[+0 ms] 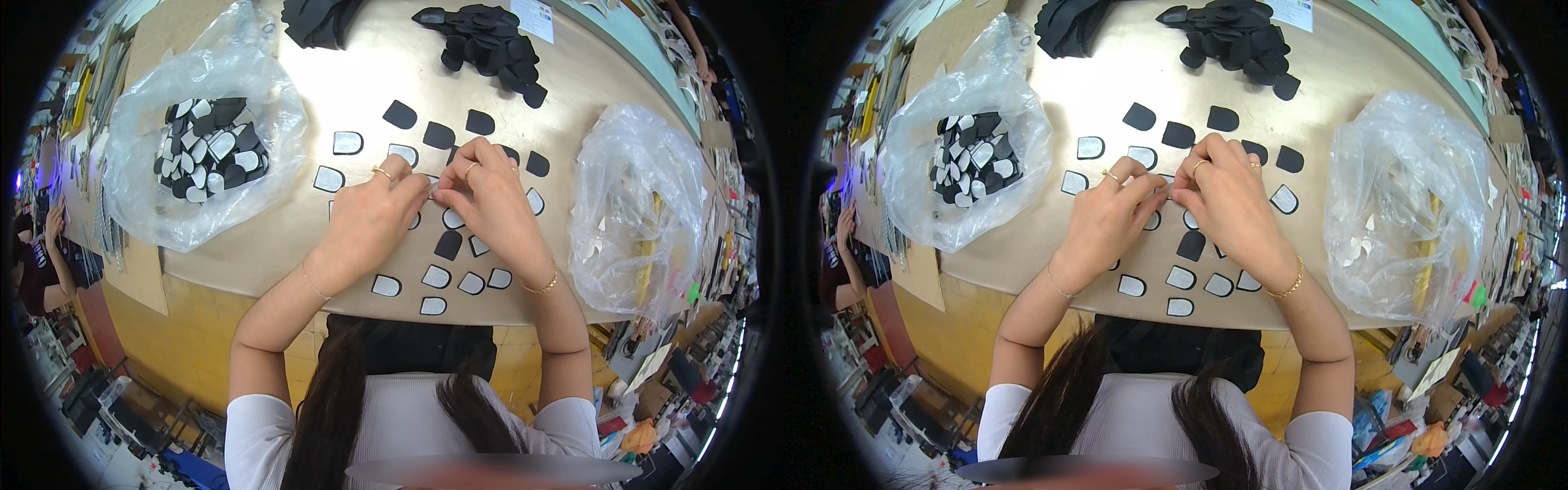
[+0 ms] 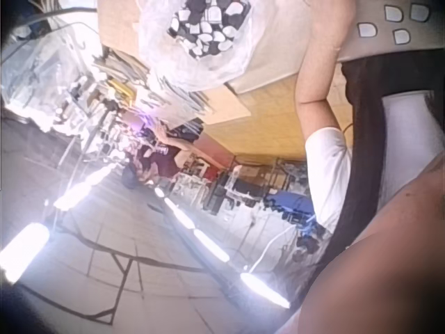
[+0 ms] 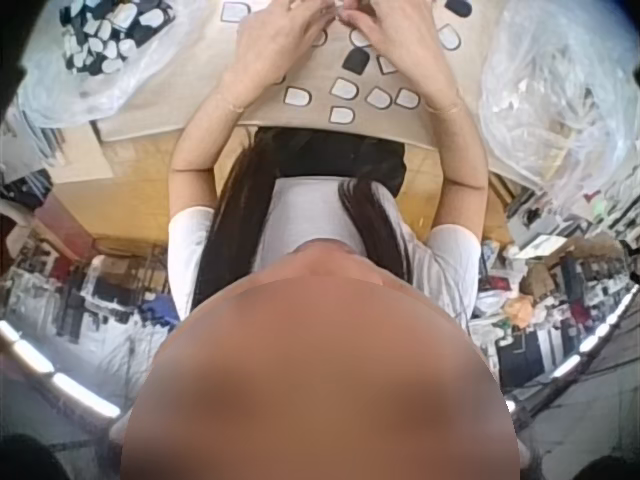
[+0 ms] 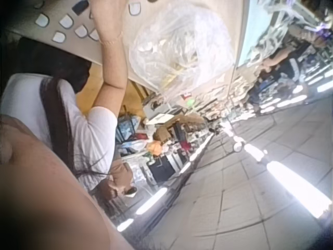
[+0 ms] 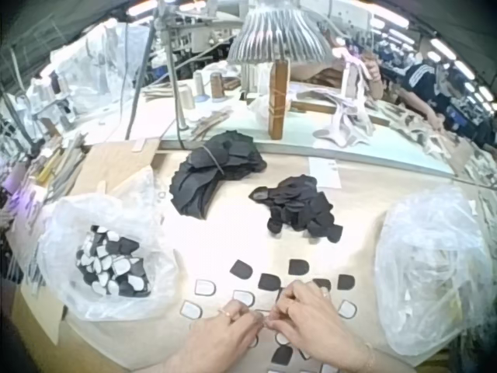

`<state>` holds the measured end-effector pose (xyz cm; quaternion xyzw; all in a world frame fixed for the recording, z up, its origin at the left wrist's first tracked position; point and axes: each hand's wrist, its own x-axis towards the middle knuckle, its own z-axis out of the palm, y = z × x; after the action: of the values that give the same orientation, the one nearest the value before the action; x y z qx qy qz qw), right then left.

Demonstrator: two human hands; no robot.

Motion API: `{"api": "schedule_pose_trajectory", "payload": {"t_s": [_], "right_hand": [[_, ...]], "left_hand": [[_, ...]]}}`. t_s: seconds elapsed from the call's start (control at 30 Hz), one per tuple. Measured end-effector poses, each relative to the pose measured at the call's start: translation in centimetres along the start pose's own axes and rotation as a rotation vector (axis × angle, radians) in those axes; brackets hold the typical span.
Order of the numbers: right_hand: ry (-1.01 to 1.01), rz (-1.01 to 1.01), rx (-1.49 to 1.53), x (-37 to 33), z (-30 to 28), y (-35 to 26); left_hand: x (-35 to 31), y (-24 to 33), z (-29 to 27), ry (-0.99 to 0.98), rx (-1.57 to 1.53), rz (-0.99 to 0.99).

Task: The person repeatedly picks up small black and white semi-circular pieces from a table and joins them together by hand. The person arranges the joined pieces on the table and continues the process with additional pieces.

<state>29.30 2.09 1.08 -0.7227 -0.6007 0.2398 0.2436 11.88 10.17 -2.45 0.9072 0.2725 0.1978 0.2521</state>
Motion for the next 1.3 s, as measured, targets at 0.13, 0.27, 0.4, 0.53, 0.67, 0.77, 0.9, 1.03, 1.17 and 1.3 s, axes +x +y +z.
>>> {"api": "schedule_pose_trajectory", "payload": {"t_s": [0.13,0.27,0.4,0.53,0.67,0.77,0.9,1.03,1.17,1.3], "right_hand": [[-0.015,0.195,0.264,0.1,-2.4,0.6],[-0.002,-0.035,-0.079,0.4,-1.1,0.5],[-0.037,-0.090,-0.104,0.1,0.0,0.6],[0.040,-0.037,0.093,1.1,-2.3,2.5],[0.001,-0.017,0.038,2.8,-3.7,4.1],[-0.046,-0.036,-0.113,3.3,-3.6,4.2],[-0.068,0.018,-0.126,3.3,-3.4,3.9],[-0.062,0.053,-0.102,3.3,-2.9,3.8],[-0.059,0.039,-0.126,3.2,-2.5,4.0],[-0.051,0.011,-0.139,3.1,-2.5,4.2]], "left_hand": [[-0.1,-0.1,-0.1,-0.030,-0.007,-0.015],[-0.1,-0.1,-0.1,-0.038,-0.025,-0.004],[-0.1,-0.1,-0.1,-0.059,-0.019,-0.017],[-0.1,0.2,-0.3,-0.071,0.010,-0.023],[-0.1,0.7,-0.8,-0.124,0.055,-0.013],[-0.1,1.2,-1.2,-0.140,0.087,0.015],[0.1,1.8,-1.5,-0.156,0.118,0.060],[0.8,2.0,-1.1,-0.220,0.173,0.113],[1.1,2.1,-0.6,-0.242,0.179,0.119],[1.1,2.1,-0.4,-0.235,0.179,0.121]]}}
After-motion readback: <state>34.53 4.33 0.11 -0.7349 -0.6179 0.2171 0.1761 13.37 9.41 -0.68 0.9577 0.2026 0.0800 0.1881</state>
